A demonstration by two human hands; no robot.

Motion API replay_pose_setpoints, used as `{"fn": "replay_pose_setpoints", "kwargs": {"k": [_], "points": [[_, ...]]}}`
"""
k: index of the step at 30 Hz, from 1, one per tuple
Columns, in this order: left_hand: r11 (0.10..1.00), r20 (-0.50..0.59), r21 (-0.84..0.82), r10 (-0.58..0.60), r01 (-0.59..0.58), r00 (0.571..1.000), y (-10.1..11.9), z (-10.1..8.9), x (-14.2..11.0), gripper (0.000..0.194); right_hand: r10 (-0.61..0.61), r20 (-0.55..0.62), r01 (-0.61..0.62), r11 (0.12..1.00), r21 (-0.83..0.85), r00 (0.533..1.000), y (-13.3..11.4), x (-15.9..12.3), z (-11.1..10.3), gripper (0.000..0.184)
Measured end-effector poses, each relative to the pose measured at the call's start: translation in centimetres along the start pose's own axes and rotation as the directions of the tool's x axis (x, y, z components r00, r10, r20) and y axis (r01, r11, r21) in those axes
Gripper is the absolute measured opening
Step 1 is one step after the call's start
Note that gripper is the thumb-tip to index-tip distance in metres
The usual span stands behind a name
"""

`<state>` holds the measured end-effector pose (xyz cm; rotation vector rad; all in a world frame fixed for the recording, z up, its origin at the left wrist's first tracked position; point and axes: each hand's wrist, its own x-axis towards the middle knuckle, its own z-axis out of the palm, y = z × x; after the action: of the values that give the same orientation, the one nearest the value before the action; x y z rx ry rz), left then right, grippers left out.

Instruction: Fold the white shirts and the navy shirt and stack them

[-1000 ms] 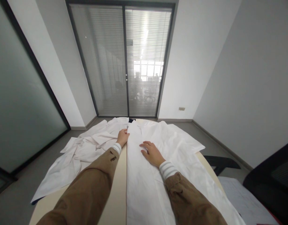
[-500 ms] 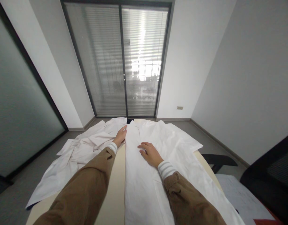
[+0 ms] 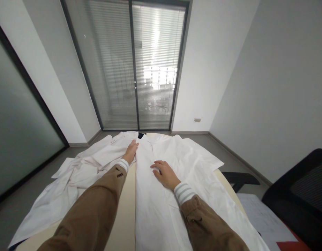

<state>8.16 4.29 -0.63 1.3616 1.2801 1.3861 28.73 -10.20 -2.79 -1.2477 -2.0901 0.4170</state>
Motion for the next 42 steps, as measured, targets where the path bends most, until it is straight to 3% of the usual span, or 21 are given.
{"fn": "replay_pose_setpoints", "kwargs": {"k": [2,4,7,9,12,15,18,20,24,26,30,32,37,39,42], "points": [[0.991,-0.026,0.093,0.095,-0.092,0.995,0.2,-0.2,-0.5,0.043,0.006,-0.003,-0.006,1.000,0.006,1.000,0.1,0.1,0.1,0.027],[0.940,0.028,0.247,0.236,-0.235,0.971,0.6,-0.4,-1.4,0.043,0.007,-0.015,-0.006,0.999,0.033,1.000,0.1,0.1,0.1,0.028],[0.746,0.191,0.543,0.338,-0.386,0.922,1.2,0.0,-3.6,0.034,0.023,-0.036,-0.019,0.993,0.115,0.999,0.1,0.3,0.1,0.028],[0.623,0.251,0.682,0.292,-0.383,0.923,1.1,0.6,-5.5,0.030,0.051,-0.052,-0.042,0.987,0.157,0.997,0.1,0.4,0.1,0.028],[0.560,0.311,0.729,0.239,-0.392,0.920,0.2,1.4,-8.3,0.031,0.069,-0.065,-0.058,0.985,0.160,0.995,0.0,0.4,0.1,0.028],[0.433,0.431,0.772,0.180,-0.465,0.884,-0.4,1.5,-10.4,0.043,0.041,-0.042,-0.034,0.988,0.148,0.998,-0.1,0.3,0.1,0.028],[0.265,0.482,0.827,0.117,-0.495,0.868,0.3,1.2,-12.1,0.047,0.048,-0.031,-0.043,0.989,0.139,0.998,-0.1,0.1,0.1,0.026],[0.224,0.478,0.840,0.126,-0.495,0.869,1.2,1.1,-13.7,0.047,0.065,-0.031,-0.061,0.990,0.127,0.997,-0.1,0.0,0.1,0.025],[0.243,0.489,0.833,0.100,-0.497,0.867,2.7,1.0,-18.8,0.056,0.053,-0.054,-0.048,0.994,0.094,0.997,-0.1,0.0,0.1,0.026],[0.278,0.583,0.771,0.053,-0.572,0.811,3.2,0.8,-21.5,0.061,0.034,-0.069,-0.028,0.996,0.085,0.997,-0.1,0.0,0.1,0.026],[0.356,0.662,0.702,-0.010,-0.616,0.749,4.3,-0.1,-25.8,0.069,0.042,-0.061,-0.038,0.997,0.068,0.997,0.0,0.1,0.2,0.025],[0.402,0.733,0.627,-0.011,-0.668,0.681,4.8,-0.5,-27.4,0.075,0.048,-0.057,-0.044,0.997,0.062,0.997,0.2,0.1,0.3,0.025],[0.469,0.900,0.361,0.051,-0.806,0.433,5.5,-0.5,-30.1,0.082,0.033,-0.060,-0.027,0.996,0.087,0.998,0.2,0.1,0.4,0.023],[0.480,0.923,0.308,0.058,-0.821,0.381,5.8,-0.5,-30.5,0.083,0.036,-0.059,-0.029,0.994,0.107,0.998,0.1,0.0,0.3,0.022],[0.497,0.935,0.256,0.089,-0.829,0.343,6.8,-0.7,-30.1,0.078,0.069,-0.058,-0.061,0.991,0.122,0.996,-0.1,-0.1,0.0,0.021]]}}
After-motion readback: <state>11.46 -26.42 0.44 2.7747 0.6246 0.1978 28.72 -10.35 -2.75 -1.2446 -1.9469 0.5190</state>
